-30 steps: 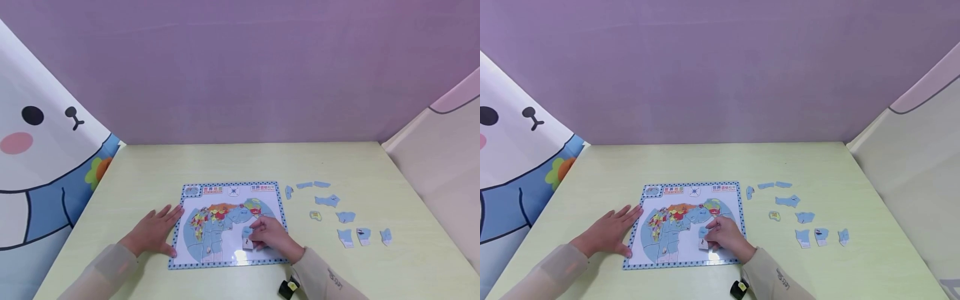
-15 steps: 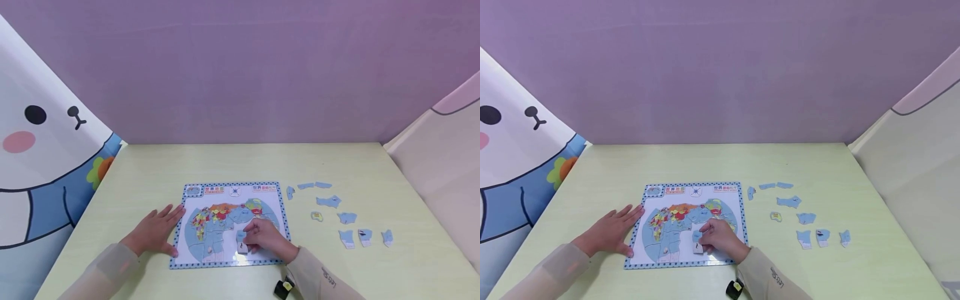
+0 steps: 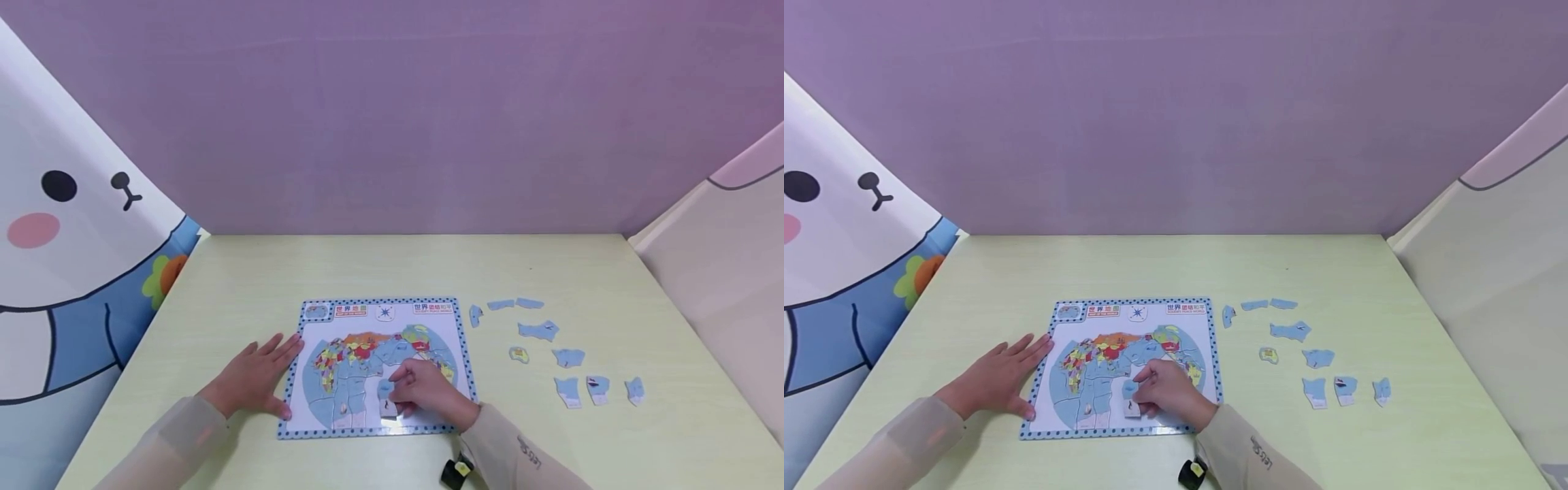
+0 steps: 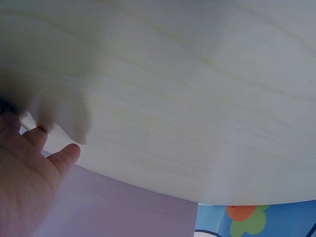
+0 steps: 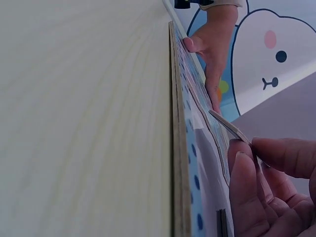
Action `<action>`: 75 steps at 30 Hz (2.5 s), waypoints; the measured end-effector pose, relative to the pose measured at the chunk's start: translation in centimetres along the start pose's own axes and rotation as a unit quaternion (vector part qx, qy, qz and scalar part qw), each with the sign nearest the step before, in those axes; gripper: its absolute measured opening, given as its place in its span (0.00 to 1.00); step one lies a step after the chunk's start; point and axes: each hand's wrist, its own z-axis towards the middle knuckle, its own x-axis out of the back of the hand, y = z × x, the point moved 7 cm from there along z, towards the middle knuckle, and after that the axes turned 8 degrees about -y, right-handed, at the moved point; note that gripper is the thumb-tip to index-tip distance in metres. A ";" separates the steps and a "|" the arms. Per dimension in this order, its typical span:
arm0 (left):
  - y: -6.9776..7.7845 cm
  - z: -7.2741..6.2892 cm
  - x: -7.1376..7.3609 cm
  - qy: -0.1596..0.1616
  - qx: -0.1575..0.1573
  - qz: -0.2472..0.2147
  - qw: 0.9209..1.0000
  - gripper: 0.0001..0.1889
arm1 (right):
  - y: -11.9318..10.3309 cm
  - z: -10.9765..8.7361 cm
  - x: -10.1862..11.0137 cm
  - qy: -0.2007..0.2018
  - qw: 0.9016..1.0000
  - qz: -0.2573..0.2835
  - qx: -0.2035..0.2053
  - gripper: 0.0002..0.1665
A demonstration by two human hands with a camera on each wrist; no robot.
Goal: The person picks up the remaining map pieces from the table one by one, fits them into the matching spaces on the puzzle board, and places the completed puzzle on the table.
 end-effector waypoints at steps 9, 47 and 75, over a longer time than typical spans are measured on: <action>0.0 0.0 -0.1 0.003 0.001 0.000 1.000 0.64 | -0.4 0.1 -1.1 -0.017 1.000 0.004 0.000 0.10; 0.3 -0.3 0.2 0.001 0.004 0.005 1.000 0.64 | -0.2 0.3 -2.7 -0.012 1.000 -0.006 -0.022 0.09; 0.4 -0.3 0.4 0.006 -0.002 0.007 1.000 0.63 | -2.3 0.4 -2.4 0.014 0.969 -0.246 -0.007 0.08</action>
